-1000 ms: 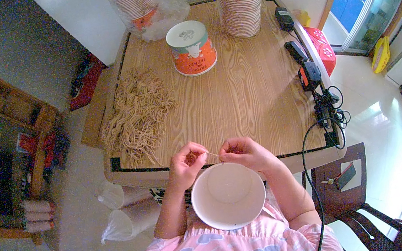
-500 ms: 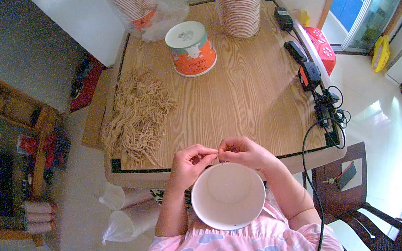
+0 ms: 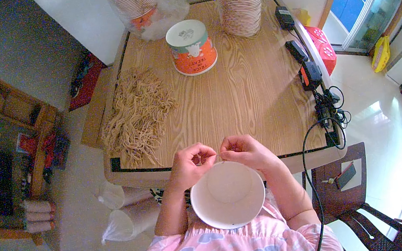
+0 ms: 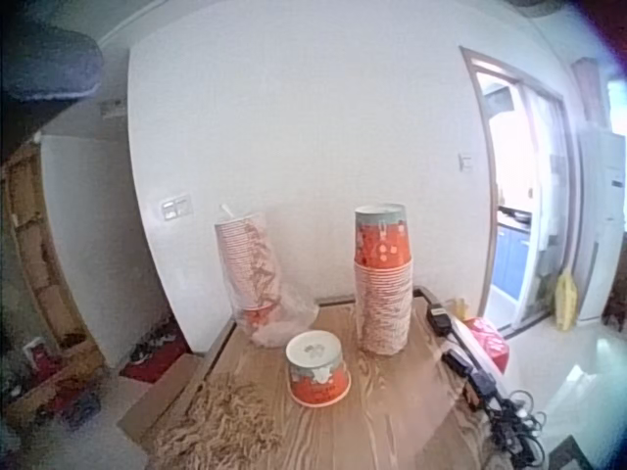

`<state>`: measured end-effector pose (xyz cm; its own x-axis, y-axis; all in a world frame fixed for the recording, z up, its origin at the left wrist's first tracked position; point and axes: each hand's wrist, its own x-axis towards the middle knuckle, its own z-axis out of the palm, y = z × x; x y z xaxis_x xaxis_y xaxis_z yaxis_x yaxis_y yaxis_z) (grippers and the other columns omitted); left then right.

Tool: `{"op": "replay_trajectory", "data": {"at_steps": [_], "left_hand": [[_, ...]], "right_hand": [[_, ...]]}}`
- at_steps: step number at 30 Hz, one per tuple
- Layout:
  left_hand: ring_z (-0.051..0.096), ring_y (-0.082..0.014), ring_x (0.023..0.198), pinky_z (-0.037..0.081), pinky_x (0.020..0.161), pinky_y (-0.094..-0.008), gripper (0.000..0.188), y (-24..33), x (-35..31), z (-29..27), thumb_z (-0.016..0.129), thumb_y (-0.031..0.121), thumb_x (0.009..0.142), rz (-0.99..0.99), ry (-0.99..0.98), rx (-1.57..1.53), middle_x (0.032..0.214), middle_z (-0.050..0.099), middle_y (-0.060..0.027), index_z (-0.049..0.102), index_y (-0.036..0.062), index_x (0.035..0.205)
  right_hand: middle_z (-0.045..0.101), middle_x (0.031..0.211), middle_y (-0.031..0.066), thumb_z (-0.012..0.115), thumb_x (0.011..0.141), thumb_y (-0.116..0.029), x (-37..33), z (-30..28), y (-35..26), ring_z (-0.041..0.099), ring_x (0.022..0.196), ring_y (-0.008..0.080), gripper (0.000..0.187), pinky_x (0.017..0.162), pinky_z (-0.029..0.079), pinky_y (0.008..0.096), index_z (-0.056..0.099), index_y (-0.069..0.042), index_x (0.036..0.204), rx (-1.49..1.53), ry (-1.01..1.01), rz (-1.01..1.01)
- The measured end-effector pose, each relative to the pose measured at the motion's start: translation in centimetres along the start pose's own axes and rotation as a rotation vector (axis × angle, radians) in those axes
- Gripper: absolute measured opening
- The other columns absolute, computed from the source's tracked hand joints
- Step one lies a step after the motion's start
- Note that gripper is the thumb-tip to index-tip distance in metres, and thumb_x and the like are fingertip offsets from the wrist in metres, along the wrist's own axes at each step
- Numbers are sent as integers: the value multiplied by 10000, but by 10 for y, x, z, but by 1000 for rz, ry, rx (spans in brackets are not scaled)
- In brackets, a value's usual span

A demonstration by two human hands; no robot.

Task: The recorder is placing shredded raffia paper into large decorative paper bowls on a workspace.

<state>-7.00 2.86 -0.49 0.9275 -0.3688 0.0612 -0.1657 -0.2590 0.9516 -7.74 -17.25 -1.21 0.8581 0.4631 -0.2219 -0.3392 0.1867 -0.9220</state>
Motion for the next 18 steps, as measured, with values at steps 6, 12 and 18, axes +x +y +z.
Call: {"op": "replay_trajectory", "data": {"at_steps": [6, 12, 18], "left_hand": [[520, -44, 597, 450, 550, -223, 100, 1, 3, 1, 672, 77, 804, -41, -20, -22, 728, 623, -2, 665, 26, 890], [489, -17, 615, 438, 572, -191, 195, -15, 6, 1, 673, 69, 815, -46, 4, -163, 805, 636, 32, 658, 68, 1009], [509, -29, 607, 439, 569, -198, 146, -24, 9, 2, 676, 88, 831, -82, -10, -194, 776, 646, 21, 672, 43, 970]], "right_hand": [[555, 764, -56, 622, 886, -105, 4, 2, -8, 506, 691, 11, 86, 575, 397, 169, 585, -27, 882, -160, 20, 30], [560, 762, -52, 612, 897, -104, 11, -3, 3, 509, 683, 17, 82, 571, 395, 175, 598, -26, 875, -164, 19, -31], [584, 771, -29, 609, 900, -108, 10, -2, 4, 525, 684, 30, 95, 588, 412, 175, 596, -17, 875, -117, 42, -23]]}}
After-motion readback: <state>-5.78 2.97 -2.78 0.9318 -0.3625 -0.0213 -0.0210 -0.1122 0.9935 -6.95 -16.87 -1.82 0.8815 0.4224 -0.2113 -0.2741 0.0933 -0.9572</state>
